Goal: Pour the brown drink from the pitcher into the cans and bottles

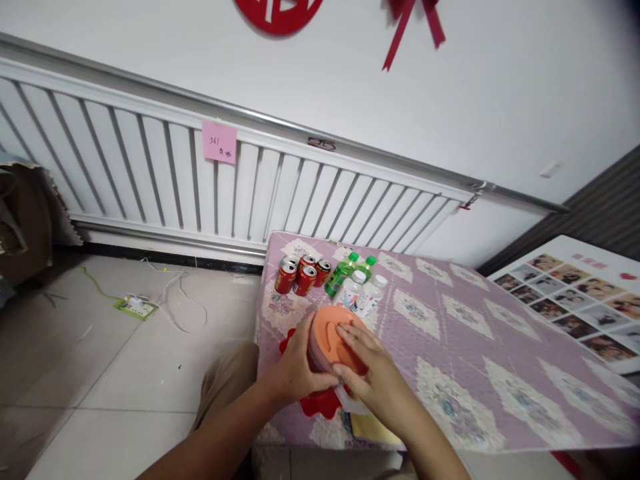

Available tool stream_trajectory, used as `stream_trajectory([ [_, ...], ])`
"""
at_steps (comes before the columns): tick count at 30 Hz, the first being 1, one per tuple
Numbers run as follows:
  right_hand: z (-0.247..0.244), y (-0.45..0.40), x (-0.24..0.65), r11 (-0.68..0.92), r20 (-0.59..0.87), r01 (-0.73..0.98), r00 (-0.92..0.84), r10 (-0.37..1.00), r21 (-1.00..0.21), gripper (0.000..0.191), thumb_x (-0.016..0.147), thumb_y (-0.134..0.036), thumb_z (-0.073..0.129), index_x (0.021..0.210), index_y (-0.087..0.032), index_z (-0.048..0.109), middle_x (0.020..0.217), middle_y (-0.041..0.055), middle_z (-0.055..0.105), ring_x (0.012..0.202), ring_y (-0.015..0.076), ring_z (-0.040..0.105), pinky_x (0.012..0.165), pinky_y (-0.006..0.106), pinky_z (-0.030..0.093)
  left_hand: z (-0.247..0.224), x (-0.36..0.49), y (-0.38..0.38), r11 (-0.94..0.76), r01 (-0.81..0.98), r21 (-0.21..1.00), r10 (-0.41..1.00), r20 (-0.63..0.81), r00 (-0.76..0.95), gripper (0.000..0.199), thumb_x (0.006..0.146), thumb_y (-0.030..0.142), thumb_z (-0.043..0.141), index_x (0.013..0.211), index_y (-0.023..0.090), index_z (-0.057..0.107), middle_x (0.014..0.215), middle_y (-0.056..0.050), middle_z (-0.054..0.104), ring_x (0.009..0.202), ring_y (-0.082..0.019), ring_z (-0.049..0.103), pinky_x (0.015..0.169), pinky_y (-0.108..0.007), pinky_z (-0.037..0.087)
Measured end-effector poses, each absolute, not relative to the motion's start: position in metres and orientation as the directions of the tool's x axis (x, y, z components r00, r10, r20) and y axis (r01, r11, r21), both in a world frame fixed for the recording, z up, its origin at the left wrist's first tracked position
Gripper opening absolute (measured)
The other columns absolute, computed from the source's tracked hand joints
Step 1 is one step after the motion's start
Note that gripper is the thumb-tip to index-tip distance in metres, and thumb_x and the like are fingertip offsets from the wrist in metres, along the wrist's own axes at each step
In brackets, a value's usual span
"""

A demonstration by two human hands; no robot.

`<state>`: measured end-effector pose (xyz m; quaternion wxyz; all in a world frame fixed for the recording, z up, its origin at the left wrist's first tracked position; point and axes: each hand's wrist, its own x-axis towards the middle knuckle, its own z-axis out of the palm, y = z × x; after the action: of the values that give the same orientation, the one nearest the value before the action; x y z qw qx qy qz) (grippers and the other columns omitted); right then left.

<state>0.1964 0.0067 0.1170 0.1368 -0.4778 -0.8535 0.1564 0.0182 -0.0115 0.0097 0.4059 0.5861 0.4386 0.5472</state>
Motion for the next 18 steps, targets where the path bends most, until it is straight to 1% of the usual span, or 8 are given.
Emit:
stream_trajectory([
  [3, 0.116, 0.001, 0.187, 0.482, 0.135, 0.806, -0.466, 0.874, -0.343, 0.059, 0.087, -0.040, 0.065, 0.139, -0.012, 0.063, 0.146, 0.0182, 0.060, 0.141, 0.0362, 0.049, 0.118, 0.055, 0.037, 0.009, 0.019, -0.012, -0.284, 0.078, 0.956, 0.959, 0.285, 0.007, 0.118, 0.060, 0.026, 0.089, 0.157, 0.020, 0.022, 0.162, -0.019, 0.034, 0.150, -0.037, 0.035, 0.125, -0.058, 0.027],
  [6, 0.119, -0.004, 0.176, 0.440, 0.150, 0.856, -0.414, 0.898, -0.272, 0.054, 0.086, -0.035, 0.070, 0.135, -0.013, 0.067, 0.139, 0.0186, 0.064, 0.133, 0.0369, 0.054, 0.112, 0.053, 0.043, 0.008, 0.019, -0.011, -0.298, 0.098, 0.949, 0.954, 0.299, 0.011, 0.115, 0.061, 0.028, 0.087, 0.156, 0.020, 0.023, 0.162, -0.019, 0.034, 0.151, -0.036, 0.034, 0.126, -0.058, 0.027],
  [12, 0.127, -0.013, 0.161, 0.350, 0.118, 0.921, -0.334, 0.935, -0.169, 0.055, 0.088, -0.039, 0.072, 0.138, -0.017, 0.065, 0.136, 0.0166, 0.066, 0.130, 0.0364, 0.056, 0.106, 0.052, 0.043, 0.001, 0.019, -0.011, -0.372, 0.115, 0.921, 0.928, 0.372, 0.027, 0.108, 0.068, 0.026, 0.082, 0.157, 0.020, 0.021, 0.163, -0.018, 0.032, 0.153, -0.034, 0.031, 0.127, -0.056, 0.026],
  [18, 0.134, -0.018, 0.151, 0.279, 0.108, 0.953, -0.267, 0.958, -0.121, 0.055, 0.090, -0.046, 0.070, 0.137, -0.018, 0.064, 0.133, 0.0167, 0.068, 0.127, 0.0366, 0.056, 0.101, 0.052, 0.043, 0.002, 0.020, -0.010, -0.373, 0.118, 0.920, 0.928, 0.372, 0.025, 0.106, 0.069, 0.024, 0.080, 0.156, 0.020, 0.020, 0.163, -0.018, 0.033, 0.152, -0.034, 0.032, 0.127, -0.054, 0.026],
])
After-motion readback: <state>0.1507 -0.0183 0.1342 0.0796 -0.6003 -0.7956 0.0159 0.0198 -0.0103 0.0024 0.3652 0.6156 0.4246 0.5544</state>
